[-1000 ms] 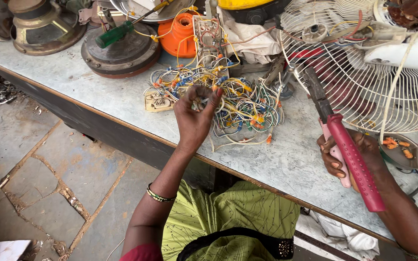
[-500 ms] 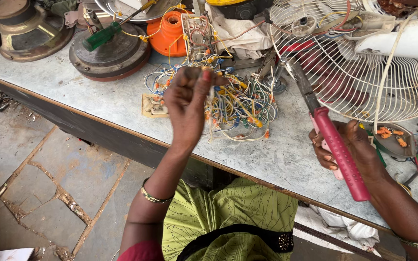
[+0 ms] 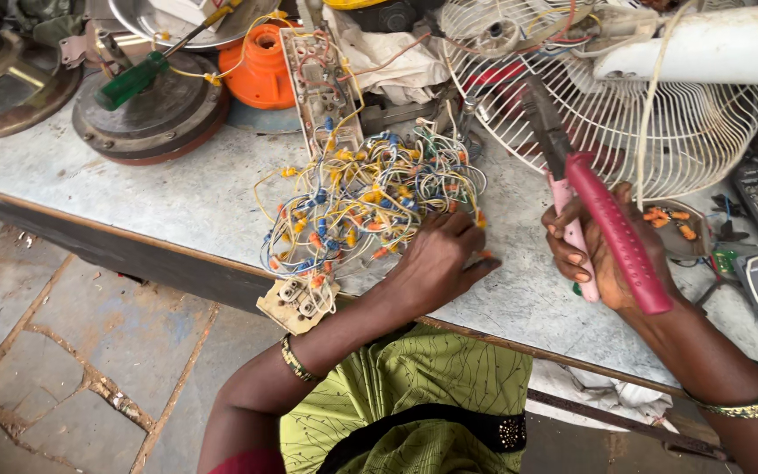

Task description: The person uses pliers to strip insulation from multiple small wires and then twists the exposed ends. The work is performed on a cluttered workbench containing various electrical components and tools.

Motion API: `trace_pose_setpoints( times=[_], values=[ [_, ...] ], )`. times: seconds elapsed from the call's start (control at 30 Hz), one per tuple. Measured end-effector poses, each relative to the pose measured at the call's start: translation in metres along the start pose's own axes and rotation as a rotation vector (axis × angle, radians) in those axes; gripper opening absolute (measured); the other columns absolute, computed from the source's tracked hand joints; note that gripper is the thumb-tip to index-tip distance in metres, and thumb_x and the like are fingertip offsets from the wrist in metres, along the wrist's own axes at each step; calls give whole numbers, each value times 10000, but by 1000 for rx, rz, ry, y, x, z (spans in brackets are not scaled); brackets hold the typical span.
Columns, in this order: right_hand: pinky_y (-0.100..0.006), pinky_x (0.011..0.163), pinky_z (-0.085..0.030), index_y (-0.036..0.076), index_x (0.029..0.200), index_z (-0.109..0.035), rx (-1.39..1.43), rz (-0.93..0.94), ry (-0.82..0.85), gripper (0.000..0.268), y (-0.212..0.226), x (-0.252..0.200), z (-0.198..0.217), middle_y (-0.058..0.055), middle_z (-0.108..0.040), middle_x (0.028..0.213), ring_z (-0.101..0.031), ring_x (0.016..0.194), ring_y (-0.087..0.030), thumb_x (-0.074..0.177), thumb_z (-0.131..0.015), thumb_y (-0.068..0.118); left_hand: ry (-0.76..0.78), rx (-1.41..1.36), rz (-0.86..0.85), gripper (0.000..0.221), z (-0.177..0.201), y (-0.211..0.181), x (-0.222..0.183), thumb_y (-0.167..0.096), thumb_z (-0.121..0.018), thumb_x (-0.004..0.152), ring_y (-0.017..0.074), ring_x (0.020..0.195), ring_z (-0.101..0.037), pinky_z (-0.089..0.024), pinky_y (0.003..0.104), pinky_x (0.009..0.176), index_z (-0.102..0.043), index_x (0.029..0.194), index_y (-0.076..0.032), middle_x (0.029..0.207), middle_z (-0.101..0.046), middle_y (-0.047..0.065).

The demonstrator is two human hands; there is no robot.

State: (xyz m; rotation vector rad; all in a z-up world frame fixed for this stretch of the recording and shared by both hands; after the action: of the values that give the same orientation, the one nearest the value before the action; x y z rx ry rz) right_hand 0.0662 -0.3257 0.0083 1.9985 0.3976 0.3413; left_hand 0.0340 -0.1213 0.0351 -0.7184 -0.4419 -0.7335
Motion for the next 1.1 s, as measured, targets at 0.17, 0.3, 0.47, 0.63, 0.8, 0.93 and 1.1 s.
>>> trace_pose_setpoints(
  times=[0.17,0.3,0.47,0.63,0.8,0.93,1.1],
  values=[
    [-301,443,-428,-80,1059,-630,-11,-39,55,754,0,-4,-14,-134,-531,843,-495,562,-139,1049,-485,660,66,184,-81,352,2,-7,-40,-254,-810,877,341,1215,-598,-442,495,1148,-686,1026,39,1299,-578,207],
    [-294,443,-435,-82,1082,-607,-38,-13,27,726,1,-3,-14,-185,-562,990,-510,600,-143,1035,-508,636,-67,353,-156,566,17,-16,-65,-321,-772,891,420,1358,-498,-337,537,1195,-659,1181,151,1452,-499,274],
    [-301,479,-442,-77,1199,-594,-9,-67,41,740,-9,-3,-2,-179,-546,984,-504,631,-148,1049,-484,639,-67,463,-88,441,13,-14,-74,-271,-783,981,333,1529,-401,-297,521,1331,-666,1293,18,1587,-455,186],
    [-326,499,-432,-151,1120,-544,27,-75,31,794,-18,-5,34,-196,-498,907,-478,676,-184,1162,-407,630,-520,362,-145,708,55,-29,-154,-356,-836,974,347,1596,-197,-201,586,1310,-482,1536,-111,1644,-311,160],
    [-328,453,-435,-190,1153,-587,100,-82,105,875,-34,9,63,-222,-500,910,-492,682,-190,1182,-379,660,-1051,-117,592,695,106,59,-272,-419,-684,982,266,1441,-449,-377,457,1172,-387,1543,-136,1527,-477,170],
    [-338,444,-427,-163,1130,-562,65,-133,35,849,-43,14,66,-242,-534,1026,-493,666,-199,1159,-376,665,-713,-950,929,459,48,107,-284,-448,-644,1044,251,713,-766,-618,351,693,-678,954,0,811,-814,176],
    [-310,512,-386,-136,1240,-533,-136,-94,-67,810,-25,1,49,-214,-537,961,-465,693,-173,1133,-420,659,-605,-45,720,329,97,81,-246,-326,-743,962,98,545,-596,-480,285,504,-629,795,-66,657,-621,32]
  ],
)
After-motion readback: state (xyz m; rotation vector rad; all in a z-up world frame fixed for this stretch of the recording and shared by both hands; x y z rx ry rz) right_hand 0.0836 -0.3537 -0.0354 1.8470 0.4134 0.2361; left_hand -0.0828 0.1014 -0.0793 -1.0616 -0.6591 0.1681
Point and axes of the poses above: each hand's wrist, its own x-axis towards the middle knuckle, its own z-axis out of the back of the hand, y = z × x, the point moved 8 cm from there along x, towards the middle knuckle
